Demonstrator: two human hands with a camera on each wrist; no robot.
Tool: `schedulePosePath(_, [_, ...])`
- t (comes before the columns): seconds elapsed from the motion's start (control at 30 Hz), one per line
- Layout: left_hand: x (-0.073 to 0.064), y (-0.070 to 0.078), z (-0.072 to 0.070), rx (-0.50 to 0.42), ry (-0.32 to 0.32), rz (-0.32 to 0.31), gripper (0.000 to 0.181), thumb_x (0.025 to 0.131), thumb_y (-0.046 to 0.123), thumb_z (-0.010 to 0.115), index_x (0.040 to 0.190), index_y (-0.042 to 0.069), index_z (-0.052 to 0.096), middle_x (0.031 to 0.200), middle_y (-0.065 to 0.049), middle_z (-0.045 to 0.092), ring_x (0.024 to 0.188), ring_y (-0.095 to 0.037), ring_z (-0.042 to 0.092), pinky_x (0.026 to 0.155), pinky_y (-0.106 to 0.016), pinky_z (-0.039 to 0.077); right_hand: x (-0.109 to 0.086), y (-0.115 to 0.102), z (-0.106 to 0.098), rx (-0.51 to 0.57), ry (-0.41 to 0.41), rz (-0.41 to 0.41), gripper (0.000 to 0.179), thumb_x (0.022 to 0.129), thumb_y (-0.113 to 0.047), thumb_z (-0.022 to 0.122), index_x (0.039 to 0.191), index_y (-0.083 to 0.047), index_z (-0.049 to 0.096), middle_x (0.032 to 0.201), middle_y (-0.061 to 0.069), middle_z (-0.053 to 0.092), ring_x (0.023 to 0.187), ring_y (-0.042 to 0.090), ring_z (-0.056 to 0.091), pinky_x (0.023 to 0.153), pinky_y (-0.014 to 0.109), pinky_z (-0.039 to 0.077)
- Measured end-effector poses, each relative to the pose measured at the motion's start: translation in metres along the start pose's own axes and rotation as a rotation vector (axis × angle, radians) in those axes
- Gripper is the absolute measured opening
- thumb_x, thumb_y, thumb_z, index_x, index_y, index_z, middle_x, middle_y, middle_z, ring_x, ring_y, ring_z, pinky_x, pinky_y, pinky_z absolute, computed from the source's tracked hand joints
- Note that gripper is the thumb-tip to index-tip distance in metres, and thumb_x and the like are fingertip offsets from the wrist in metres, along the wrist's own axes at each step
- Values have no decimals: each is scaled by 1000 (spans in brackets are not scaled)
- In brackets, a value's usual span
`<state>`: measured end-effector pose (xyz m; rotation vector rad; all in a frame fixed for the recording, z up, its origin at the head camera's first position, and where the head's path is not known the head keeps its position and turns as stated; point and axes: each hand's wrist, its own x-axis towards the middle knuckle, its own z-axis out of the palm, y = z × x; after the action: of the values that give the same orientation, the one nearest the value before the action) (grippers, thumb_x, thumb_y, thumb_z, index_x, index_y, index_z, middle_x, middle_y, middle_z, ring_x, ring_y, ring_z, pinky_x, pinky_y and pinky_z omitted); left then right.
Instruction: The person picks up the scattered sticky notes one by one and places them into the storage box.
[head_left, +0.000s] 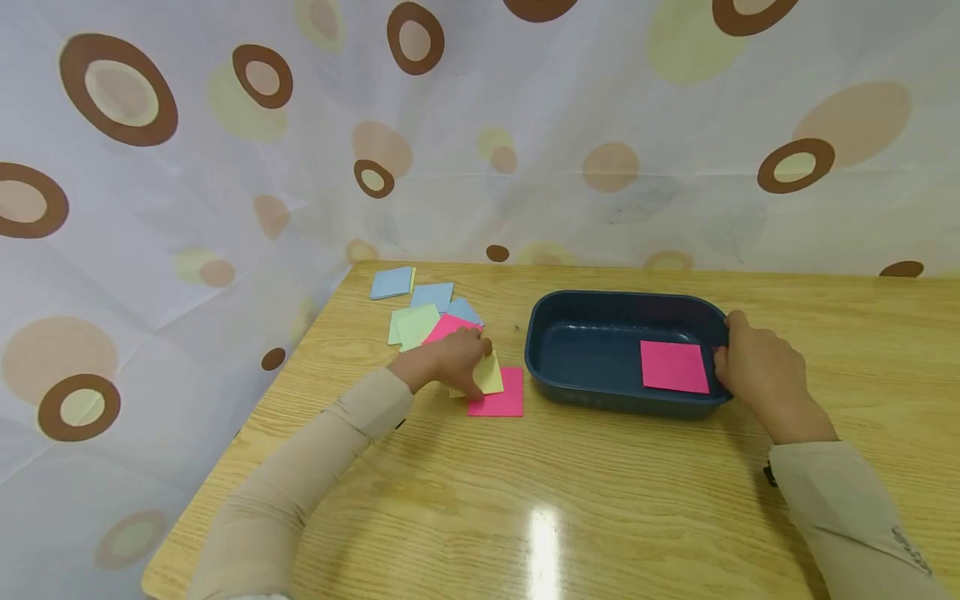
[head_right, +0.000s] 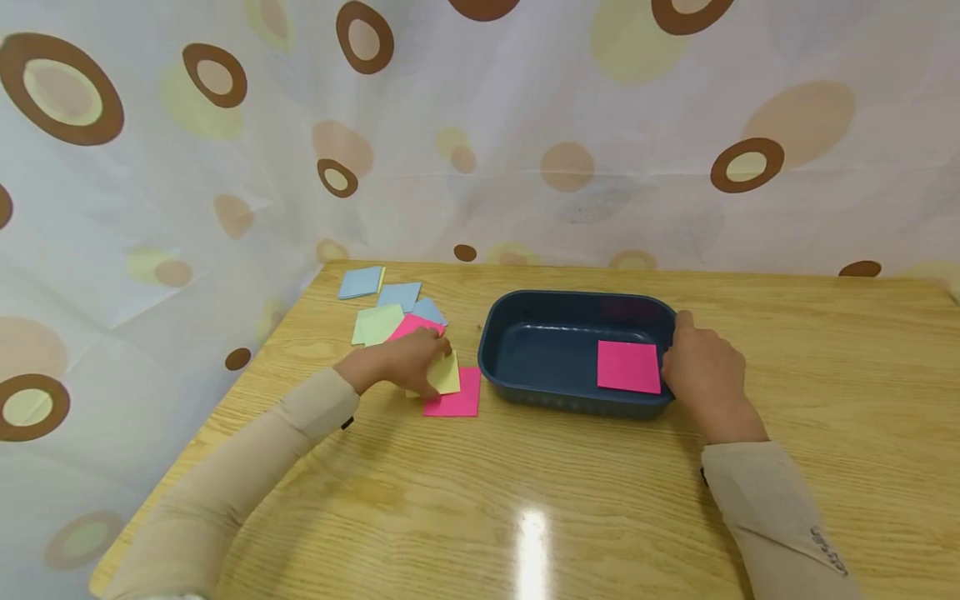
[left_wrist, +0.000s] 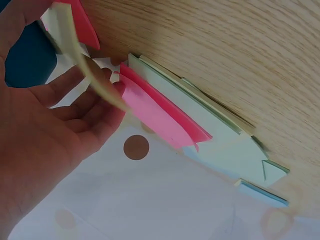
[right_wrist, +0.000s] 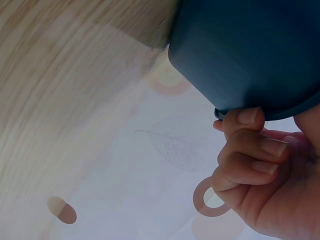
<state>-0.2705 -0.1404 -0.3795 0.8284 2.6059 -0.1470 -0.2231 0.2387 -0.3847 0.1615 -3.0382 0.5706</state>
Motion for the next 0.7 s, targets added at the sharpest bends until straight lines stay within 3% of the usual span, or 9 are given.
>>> schedulePosePath(0.17, [-4,2,1,7,29,-17,67,79,36,76,128,0,49,119,-14,49,101,-25,49,90,-37,42,0,1,0,0,-2,12,44,90,-8,53,121,18,36,76,36,56,59,41,56,45,47,43])
schedulePosePath(0.3, [-12,3,-9,-80,91,4,68,78,31,76,130,-3,48,115,-15,48,94,-23,50,83,-34,45,-1,1,-1,-3,-3,30,44,90,-8,54,121,18,37,79,37,56,62,44,58,47,49,45])
schedulePosePath(0.43, [-21,10,-37,-184,170,42,68,80,29,74,133,-3,46,119,-16,48,97,-24,50,85,-35,45,-2,2,-1,-4,3,29,44,90,-7,54,121,19,37,81,38,56,64,44,58,49,51,46])
schedulePosePath(0.53, [-20,23,-63,-219,221,101,67,81,30,73,133,-2,46,118,-14,49,97,-24,50,83,-34,45,-2,0,-2,-2,14,23,44,89,-7,54,121,19,38,80,37,57,63,43,58,49,50,45])
schedulePosePath(0.6, [-13,36,-79,-206,228,156,66,81,32,73,133,-1,46,117,-12,50,95,-22,49,82,-33,44,-1,-1,-3,0,15,23,43,89,-7,54,121,19,39,78,36,57,63,42,58,48,49,45])
schedulePosePath(0.7, [10,64,-97,-151,180,220,66,83,35,71,133,2,46,119,-9,49,97,-19,48,84,-29,41,0,-1,-4,1,10,30,42,90,-7,53,121,18,39,81,36,58,64,43,58,49,50,45])
